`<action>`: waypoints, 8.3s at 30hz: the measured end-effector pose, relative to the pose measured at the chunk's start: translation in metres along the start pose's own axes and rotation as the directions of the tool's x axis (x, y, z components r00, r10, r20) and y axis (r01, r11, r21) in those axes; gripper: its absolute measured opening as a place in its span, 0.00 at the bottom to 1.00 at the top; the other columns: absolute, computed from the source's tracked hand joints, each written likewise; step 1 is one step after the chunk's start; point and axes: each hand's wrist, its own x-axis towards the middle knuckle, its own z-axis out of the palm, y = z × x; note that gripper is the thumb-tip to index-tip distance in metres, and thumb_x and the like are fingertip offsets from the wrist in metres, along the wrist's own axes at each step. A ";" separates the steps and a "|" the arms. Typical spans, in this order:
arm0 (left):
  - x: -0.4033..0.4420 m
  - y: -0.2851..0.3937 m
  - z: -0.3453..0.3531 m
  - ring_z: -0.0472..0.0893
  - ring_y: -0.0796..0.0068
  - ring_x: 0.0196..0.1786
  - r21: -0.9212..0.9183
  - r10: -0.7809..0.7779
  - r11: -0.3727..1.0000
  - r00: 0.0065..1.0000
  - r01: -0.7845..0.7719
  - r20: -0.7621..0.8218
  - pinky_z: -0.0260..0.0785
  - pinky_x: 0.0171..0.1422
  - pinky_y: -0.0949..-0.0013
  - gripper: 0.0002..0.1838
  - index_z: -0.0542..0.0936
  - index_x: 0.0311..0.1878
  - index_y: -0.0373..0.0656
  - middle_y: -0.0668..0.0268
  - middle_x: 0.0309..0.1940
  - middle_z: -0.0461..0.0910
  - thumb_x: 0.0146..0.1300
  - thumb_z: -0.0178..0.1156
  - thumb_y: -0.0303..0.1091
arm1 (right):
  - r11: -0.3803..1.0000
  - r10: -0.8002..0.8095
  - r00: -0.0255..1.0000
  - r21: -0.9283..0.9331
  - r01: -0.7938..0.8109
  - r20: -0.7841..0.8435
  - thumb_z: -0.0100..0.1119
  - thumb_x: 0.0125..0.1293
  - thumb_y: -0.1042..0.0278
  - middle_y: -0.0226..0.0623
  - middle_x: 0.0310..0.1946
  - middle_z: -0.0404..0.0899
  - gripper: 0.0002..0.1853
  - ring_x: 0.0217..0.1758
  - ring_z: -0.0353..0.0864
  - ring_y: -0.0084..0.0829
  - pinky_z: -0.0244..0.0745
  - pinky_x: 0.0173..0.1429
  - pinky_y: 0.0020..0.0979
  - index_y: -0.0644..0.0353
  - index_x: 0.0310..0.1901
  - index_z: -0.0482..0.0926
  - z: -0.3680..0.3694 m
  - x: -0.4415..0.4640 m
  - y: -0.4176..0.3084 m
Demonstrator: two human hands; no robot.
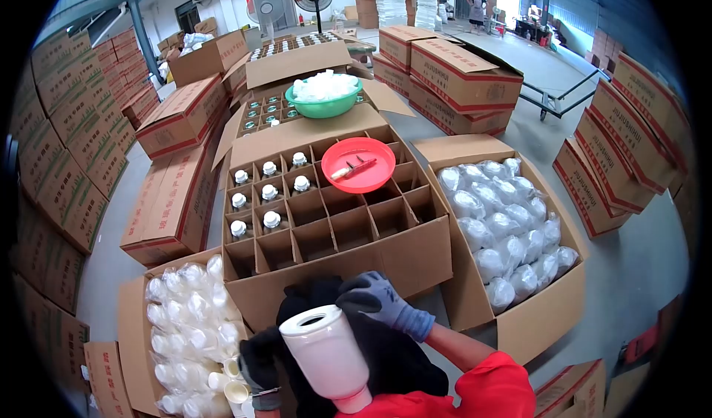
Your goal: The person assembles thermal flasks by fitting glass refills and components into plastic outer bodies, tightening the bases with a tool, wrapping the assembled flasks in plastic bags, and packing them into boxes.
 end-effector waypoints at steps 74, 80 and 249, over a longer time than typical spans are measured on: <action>0.077 0.038 0.059 0.68 0.59 0.69 0.217 0.283 0.938 0.959 -0.270 -0.030 0.60 0.72 0.63 0.34 0.59 0.75 0.40 0.50 0.65 0.68 0.71 0.58 0.43 | 0.888 0.129 0.986 0.432 -0.160 0.101 0.65 0.66 0.63 0.44 0.68 0.69 0.38 0.66 0.73 0.35 0.69 0.68 0.36 0.63 0.74 0.59 0.038 0.117 -0.031; 0.076 0.029 0.046 0.72 0.81 0.57 -0.180 -0.123 0.975 0.990 0.133 0.066 0.68 0.62 0.73 0.35 0.56 0.76 0.41 0.66 0.60 0.71 0.74 0.56 0.46 | 0.980 -0.156 0.987 -0.129 0.150 -0.044 0.64 0.61 0.68 0.49 0.68 0.68 0.38 0.68 0.71 0.43 0.72 0.66 0.40 0.61 0.72 0.61 0.052 0.136 -0.057; -0.180 -0.013 -0.138 0.68 0.64 0.70 0.621 -0.503 0.673 0.864 0.402 -0.016 0.60 0.74 0.62 0.37 0.63 0.72 0.39 0.56 0.69 0.67 0.62 0.66 0.36 | 0.605 0.460 0.855 0.620 -0.500 0.241 0.72 0.57 0.64 0.49 0.71 0.58 0.46 0.74 0.61 0.43 0.57 0.76 0.41 0.64 0.73 0.55 0.059 -0.178 -0.117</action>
